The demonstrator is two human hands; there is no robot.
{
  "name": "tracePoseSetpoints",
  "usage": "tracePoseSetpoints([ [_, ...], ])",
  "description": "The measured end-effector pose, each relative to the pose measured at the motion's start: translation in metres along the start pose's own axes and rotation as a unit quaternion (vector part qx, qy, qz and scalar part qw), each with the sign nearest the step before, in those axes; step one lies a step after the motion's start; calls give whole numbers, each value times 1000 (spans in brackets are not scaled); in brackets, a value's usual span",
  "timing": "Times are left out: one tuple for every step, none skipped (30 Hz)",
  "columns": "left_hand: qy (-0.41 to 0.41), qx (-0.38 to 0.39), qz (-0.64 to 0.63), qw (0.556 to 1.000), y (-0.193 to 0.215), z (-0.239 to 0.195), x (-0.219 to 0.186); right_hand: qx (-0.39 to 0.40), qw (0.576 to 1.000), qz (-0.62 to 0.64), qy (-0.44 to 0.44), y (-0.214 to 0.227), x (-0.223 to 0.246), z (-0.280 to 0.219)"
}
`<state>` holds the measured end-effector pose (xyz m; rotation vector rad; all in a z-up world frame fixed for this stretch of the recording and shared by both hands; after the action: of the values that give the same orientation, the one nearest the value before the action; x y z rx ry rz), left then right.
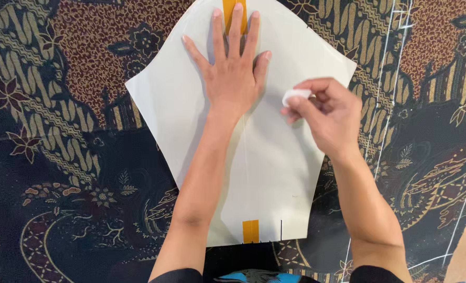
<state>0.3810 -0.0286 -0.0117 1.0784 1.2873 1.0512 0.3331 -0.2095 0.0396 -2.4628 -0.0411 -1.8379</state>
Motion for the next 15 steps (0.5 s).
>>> tracePoseSetpoints([
  [2, 0, -1, 1000, 0, 0, 0, 5, 1000, 12, 3, -2, 1, 7],
  [2, -1, -3, 1000, 1, 0, 0, 8, 1000, 23, 8, -4, 2, 14],
  [2, -2, -5, 1000, 1, 1, 0, 12, 999, 35, 13, -5, 3, 20],
  [1, -6, -5, 1000, 2, 1, 0, 29, 998, 31, 41, -7, 5, 26],
  [-1, -10, -5, 1000, 2, 1, 0, 47, 996, 27, 69, -11, 7, 32],
  [-1, -12, -5, 1000, 2, 0, 1, 66, 993, 23, 95, -13, 8, 37],
  [-1, -12, -5, 1000, 2, 0, 1, 59, 991, -37, 110, -13, 8, 43],
  [-1, -13, -5, 1000, 2, 0, 2, 54, 986, -97, 126, -13, 8, 51],
  [-1, -14, -5, 1000, 1, 1, 2, 48, 976, -157, 142, -13, 8, 60],
  [0, -16, -4, 1000, 0, 0, 2, 57, 946, -224, 230, -13, 9, 71],
  [0, -18, -2, 1000, 0, -1, 2, 66, 902, -287, 315, -13, 10, 84],
  [-2, -21, 0, 1000, -1, -1, 1, 76, 848, -345, 395, -14, 10, 97],
  [-3, -25, -3, 1000, -2, -1, 1, 90, 835, -360, 406, -15, 8, 112],
  [-3, -29, -6, 1000, -3, -1, 2, 105, 822, -373, 416, -18, 5, 128],
  [-3, -32, -9, 999, -4, -1, 3, 113, 811, -388, 424, -21, 2, 142],
])
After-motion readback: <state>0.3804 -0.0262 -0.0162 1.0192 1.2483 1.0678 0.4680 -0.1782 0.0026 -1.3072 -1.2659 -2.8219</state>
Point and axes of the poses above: each hand's wrist, its own z-axis towards the middle knuckle, its own y-axis out of the back of the hand, x = y × z, the point moved 2 cm from there along z, towards the middle knuckle, and after that the axes turned 8 degrees about z, right-handed, at the moved point
